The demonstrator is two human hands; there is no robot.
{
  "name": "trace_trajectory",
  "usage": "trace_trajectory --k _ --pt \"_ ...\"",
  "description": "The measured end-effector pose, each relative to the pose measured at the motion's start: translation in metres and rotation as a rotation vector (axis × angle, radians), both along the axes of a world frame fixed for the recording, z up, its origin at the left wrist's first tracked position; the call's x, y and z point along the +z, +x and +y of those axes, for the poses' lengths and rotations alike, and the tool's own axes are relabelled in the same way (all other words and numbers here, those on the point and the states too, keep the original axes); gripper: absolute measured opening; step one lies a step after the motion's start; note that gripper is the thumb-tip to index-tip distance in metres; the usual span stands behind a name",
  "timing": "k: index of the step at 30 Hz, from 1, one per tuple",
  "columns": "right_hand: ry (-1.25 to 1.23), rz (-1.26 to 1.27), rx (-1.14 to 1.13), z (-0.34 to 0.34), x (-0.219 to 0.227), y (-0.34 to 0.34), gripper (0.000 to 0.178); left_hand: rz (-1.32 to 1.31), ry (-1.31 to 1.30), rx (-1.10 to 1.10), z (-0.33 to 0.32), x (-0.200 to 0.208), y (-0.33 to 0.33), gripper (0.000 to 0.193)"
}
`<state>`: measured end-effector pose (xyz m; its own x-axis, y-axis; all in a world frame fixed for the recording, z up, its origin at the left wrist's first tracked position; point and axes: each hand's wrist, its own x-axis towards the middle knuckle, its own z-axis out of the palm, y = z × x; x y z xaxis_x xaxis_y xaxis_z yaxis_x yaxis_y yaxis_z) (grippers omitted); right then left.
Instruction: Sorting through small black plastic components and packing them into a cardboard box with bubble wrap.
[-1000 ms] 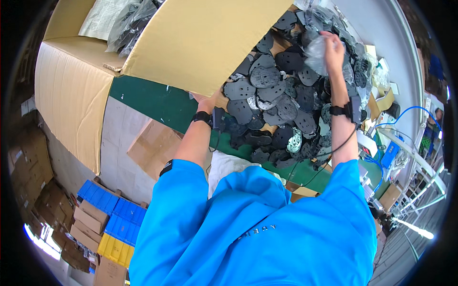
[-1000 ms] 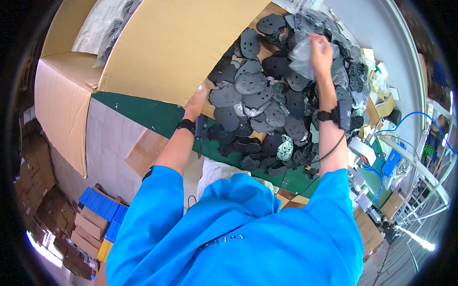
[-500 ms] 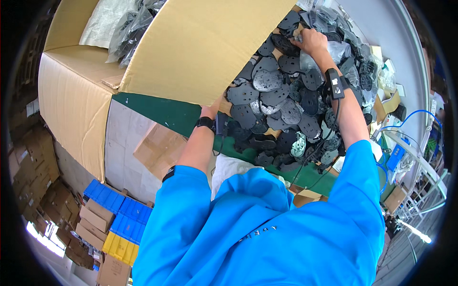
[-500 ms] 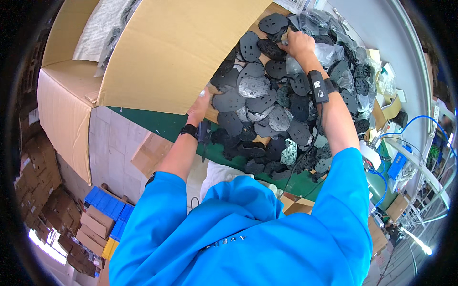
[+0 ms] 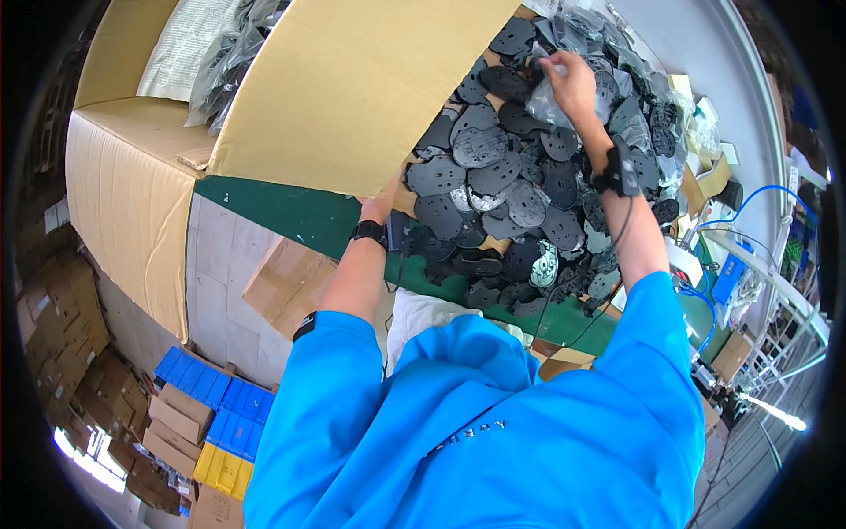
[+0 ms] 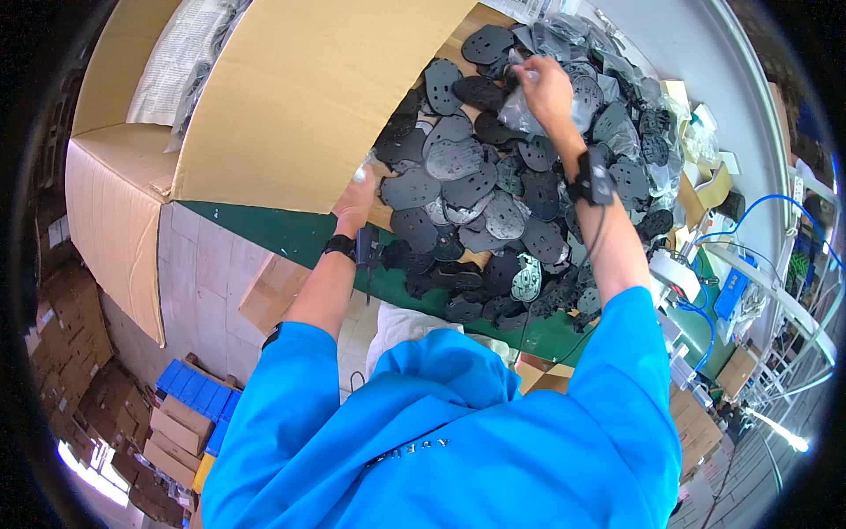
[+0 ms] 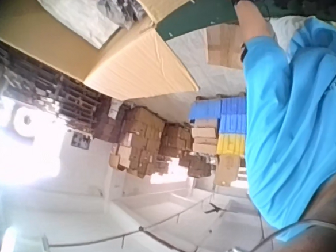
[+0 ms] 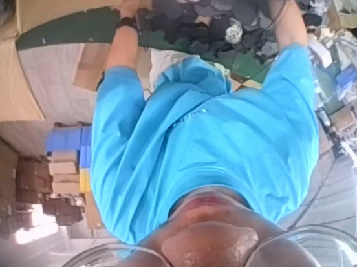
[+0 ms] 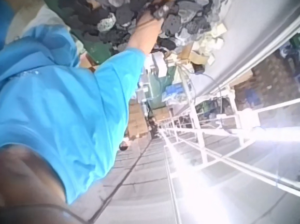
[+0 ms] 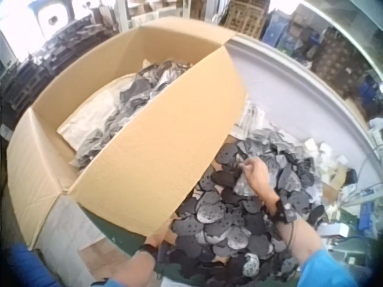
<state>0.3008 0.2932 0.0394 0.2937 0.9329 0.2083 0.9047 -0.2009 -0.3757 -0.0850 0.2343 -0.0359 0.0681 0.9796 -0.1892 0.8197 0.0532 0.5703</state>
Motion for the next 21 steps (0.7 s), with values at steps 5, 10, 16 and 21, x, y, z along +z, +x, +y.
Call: trace_trajectory --k 5,10,16,21 --pt "0.382 0.632 -0.105 -0.004 0.003 0.053 0.016 -0.093 -0.124 0.094 0.008 0.01 0.009 0.057" --pt "0.001 0.358 -0.187 0.01 -0.007 0.086 0.025 -0.186 -0.113 0.127 0.011 0.024 0.016 0.054" --pt "-0.395 -0.233 -0.188 0.035 -0.014 0.063 0.054 -0.207 -0.126 0.156 0.005 0.029 0.015 0.053" --pt "-0.339 -0.313 -0.182 0.042 -0.018 0.051 0.036 -0.218 -0.07 0.154 0.002 0.026 0.014 0.052"
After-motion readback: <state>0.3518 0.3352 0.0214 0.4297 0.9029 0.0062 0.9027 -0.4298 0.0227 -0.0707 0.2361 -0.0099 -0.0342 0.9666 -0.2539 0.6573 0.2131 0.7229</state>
